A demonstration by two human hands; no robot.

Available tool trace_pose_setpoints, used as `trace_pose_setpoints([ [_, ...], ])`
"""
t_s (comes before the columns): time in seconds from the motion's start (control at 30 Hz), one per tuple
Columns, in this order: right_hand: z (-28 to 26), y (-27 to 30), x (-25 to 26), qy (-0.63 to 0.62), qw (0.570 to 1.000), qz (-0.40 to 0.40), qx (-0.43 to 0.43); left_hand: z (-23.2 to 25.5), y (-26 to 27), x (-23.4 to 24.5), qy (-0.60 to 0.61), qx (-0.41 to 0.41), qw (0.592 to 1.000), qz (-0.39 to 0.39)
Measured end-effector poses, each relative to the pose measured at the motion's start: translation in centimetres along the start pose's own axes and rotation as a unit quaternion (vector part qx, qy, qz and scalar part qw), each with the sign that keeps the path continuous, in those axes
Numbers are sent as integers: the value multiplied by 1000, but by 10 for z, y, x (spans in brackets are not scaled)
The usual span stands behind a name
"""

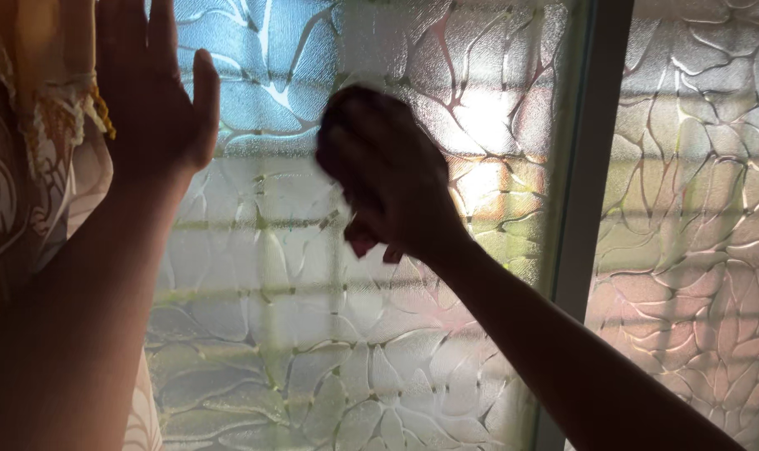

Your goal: The person sprays a cleaning solution onto a window and wipes the glass surface with a cloth.

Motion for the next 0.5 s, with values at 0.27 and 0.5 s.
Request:
trace_pose_setpoints([
  [0.27, -95, 65, -17, -22, 976, -147, 162, -6, 3, -7, 25, 10, 1000, 3],
  [0.5, 2, 35, -27, 77, 838, -534, -85, 1, -3, 2, 38, 8, 999, 10],
])
Point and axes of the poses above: each hand's wrist, its own y-axis away from the middle knuckle, its own x-axis out of the back of the hand, z = x × y, the point moved 4 cm from there along -y, towards the middle knuckle, and after that the axes turned 6 degrees about -x, right-handed, at the moved point
